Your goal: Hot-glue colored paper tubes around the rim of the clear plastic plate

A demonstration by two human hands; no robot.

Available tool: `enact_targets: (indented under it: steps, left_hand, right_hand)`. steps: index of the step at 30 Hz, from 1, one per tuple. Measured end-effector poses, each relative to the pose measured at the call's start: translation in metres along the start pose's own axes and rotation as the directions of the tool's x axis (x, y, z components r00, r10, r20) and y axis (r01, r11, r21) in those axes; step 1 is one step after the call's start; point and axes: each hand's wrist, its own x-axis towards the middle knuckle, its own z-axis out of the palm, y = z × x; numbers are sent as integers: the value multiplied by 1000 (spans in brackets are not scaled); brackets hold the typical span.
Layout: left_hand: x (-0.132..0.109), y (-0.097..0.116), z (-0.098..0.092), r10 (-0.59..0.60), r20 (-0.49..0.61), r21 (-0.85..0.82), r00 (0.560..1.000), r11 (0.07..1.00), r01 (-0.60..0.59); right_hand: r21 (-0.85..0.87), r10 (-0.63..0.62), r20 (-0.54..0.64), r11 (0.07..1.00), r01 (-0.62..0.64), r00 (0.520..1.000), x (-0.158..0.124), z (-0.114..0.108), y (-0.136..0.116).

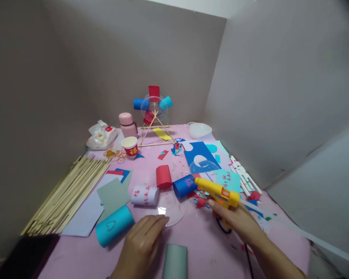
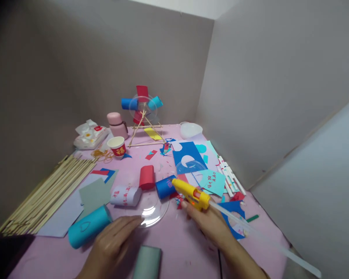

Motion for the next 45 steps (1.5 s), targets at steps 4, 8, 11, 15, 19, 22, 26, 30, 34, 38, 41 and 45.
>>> enact_targets:
  steps: [4, 8, 11, 15, 19, 22, 26, 30, 34, 38, 41, 45]
  left_hand:
    - [-11, 3, 14, -19, 33, -47, 999, 999, 20]
    - [-15, 3, 19, -35, -6, -121, 999, 992, 34]
    - [-18, 2, 17, -45, -48, -185, 998, 982, 36]
    - [-18, 0, 15, -79, -110, -243, 991, 969, 50]
    - [-17, -5, 14, -102, -129, -253, 986, 965, 67]
    - [-18, -8, 15, -97, -141, -243, 985, 968, 61]
    - [-19, -8, 15, -109, -145, -232, 983, 970, 73]
    - [-18, -6, 12, -161, -116, -241, 980, 962, 129]
    - [-18, -6, 11, -167, -107, -259, 980, 956, 135]
    - [-19, -6, 12, -172, -115, -274, 978, 952, 135]
    - [-19, -6, 12, -173, -118, -267, 978, 954, 137]
    - [-18, -6, 12, -179, -115, -284, 977, 949, 140]
  right_hand:
    - [-185, 3, 114, 982, 18, 993, -26, 4, 4]
    - [-243, -29, 183, 967, 74, 983, -31, 12, 7]
    - [-272, -45, 231, 956, 109, 972, -28, 17, 4]
    - [-316, -104, 262, 930, 187, 959, -24, 21, -1]
    - [-382, -72, 295, 905, 187, 953, -20, 22, 1]
    - [-421, -68, 323, 883, 208, 944, -16, 21, 2]
    - [-426, -43, 321, 886, 185, 946, -13, 23, -3]
    - [-424, -56, 334, 883, 203, 941, -10, 27, -10]
    - [-434, -26, 335, 883, 179, 942, -7, 27, -11]
    - [-416, 35, 343, 901, 119, 939, -7, 26, -6]
    - [-405, 40, 369, 906, 122, 928, -8, 25, -4]
    - [-405, 12, 358, 903, 143, 934, -7, 26, -8]
